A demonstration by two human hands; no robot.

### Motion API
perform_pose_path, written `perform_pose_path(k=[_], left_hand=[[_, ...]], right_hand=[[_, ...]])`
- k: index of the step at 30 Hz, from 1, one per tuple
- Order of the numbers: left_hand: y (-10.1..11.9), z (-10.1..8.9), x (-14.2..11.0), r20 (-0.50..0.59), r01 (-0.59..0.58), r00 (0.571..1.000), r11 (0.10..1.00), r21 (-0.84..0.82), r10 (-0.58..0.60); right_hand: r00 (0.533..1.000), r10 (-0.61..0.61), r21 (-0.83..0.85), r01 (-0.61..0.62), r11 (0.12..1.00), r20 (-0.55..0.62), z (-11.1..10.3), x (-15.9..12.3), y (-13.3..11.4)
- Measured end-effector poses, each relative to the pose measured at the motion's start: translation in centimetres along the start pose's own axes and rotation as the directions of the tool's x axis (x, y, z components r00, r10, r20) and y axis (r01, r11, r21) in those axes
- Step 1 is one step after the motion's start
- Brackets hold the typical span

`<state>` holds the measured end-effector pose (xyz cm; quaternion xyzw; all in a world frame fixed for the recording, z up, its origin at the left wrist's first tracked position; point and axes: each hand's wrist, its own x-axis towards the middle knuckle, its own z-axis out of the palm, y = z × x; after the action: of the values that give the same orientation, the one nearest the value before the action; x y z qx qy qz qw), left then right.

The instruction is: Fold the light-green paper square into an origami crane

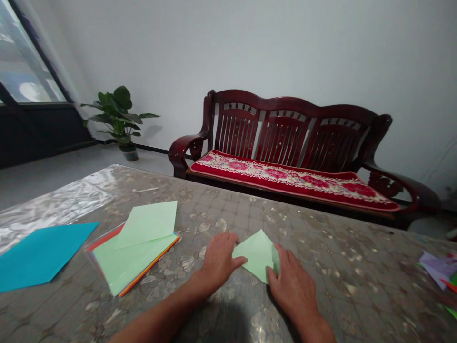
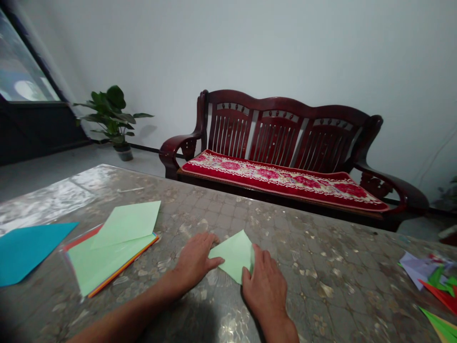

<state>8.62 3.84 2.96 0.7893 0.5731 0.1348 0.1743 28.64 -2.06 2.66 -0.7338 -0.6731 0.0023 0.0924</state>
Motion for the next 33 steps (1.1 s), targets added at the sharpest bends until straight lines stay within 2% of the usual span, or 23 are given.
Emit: perform_pose_path(k=[3, 6, 9, 11, 14, 16, 18, 21, 23, 26, 29, 33], left_hand=[[-0.1, 0.5, 0.4, 0.008, -0.004, 1.0, 0.999, -0.04, 0.004], [-0.4, 1.4, 0.8, -0.011, -0.043, 0.999, 0.997, -0.065, 0.042], [-0.8, 2.0, 1.2, -0.012, -0.147, 0.989, 0.986, -0.082, 0.146], [-1.0, 2.0, 1.4, -0.007, -0.247, 0.969, 0.965, -0.085, 0.248], [-0.9, 1.7, 1.8, 0.013, -0.414, 0.909, 0.907, -0.078, 0.417], [-0.8, 1.5, 2.1, 0.033, -0.499, 0.865, 0.864, -0.06, 0.501], [-0.7, 1.3, 2.4, 0.043, -0.538, 0.841, 0.842, -0.036, 0.539], [-0.8, 1.3, 2.2, 0.027, -0.492, 0.87, 0.871, -0.012, 0.492], [-1.1, 1.2, 1.8, 0.003, -0.408, 0.913, 0.913, -0.006, 0.408], [-1.4, 1.0, 1.0, -0.016, -0.279, 0.96, 0.96, -0.027, 0.279], [-1.2, 0.9, 0.6, -0.025, -0.186, 0.982, 0.98, -0.065, 0.185], [-0.6, 1.2, 0.6, -0.018, -0.143, 0.99, 0.987, -0.07, 0.142]], right_hand=[[1.0, -0.015, -0.026, 0.015, 1.0, -0.001, -0.1, -0.4, -0.3], [0.987, -0.109, -0.069, 0.102, 0.992, -0.12, -0.4, -0.3, -0.2], [0.947, -0.217, -0.062, 0.208, 0.976, -0.239, -0.5, 0.4, 0.2], [0.931, -0.238, -0.015, 0.244, 0.97, -0.275, -0.4, 1.0, 0.7], [0.96, -0.141, 0.208, 0.193, 0.959, -0.242, 0.3, 2.2, 1.7], [0.99, 0.026, 0.42, 0.036, 0.907, -0.141, 1.0, 3.0, 2.4], [0.997, 0.073, 0.553, -0.053, 0.831, -0.014, 1.7, 3.4, 3.0], [0.995, 0.068, 0.641, -0.103, 0.761, 0.079, 2.2, 3.3, 3.5], [0.996, 0.043, 0.666, -0.083, 0.741, 0.076, 2.2, 2.9, 3.4], [0.999, 0.002, 0.641, -0.024, 0.767, 0.036, 1.8, 2.5, 3.1], [1.0, -0.006, 0.628, -0.005, 0.778, 0.016, 1.4, 2.5, 3.0], [0.994, -0.022, 0.747, -0.069, 0.661, 0.11, 1.1, 2.8, 2.9]])
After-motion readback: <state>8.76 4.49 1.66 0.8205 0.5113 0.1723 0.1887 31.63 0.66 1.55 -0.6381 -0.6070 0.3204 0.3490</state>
